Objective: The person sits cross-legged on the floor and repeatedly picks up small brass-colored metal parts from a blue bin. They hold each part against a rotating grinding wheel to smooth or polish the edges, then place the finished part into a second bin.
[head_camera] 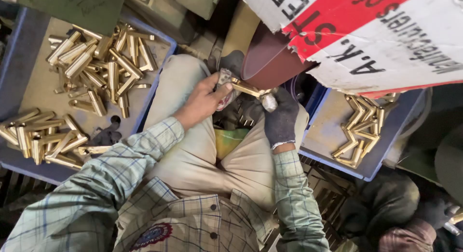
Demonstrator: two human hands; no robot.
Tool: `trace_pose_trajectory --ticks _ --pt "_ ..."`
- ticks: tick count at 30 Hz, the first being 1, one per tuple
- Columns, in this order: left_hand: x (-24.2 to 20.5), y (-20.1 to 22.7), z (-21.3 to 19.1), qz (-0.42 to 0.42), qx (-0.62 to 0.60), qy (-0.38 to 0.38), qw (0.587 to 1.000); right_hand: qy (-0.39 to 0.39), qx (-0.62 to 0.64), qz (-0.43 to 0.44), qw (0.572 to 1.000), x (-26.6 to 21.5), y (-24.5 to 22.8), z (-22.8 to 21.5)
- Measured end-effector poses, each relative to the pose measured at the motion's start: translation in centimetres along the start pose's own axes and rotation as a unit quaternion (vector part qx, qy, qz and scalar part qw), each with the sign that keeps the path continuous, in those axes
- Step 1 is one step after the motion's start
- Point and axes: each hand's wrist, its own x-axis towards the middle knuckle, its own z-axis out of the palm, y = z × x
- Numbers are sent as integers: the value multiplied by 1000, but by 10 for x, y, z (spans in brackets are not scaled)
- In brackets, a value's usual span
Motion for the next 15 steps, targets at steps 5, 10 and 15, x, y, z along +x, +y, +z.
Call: trace_pose_trajectory --ticks 5,10,15 --pt "7 -1 3 -80 -49 12 996 19 56 101 993 2 7 6" --pt "15 -3 4 -140 -89 27 986 14 85 137 987 4 24 10" --pt "28 -14 5 -231 -175 37 956 -2 -166 -75 983 3 36 5"
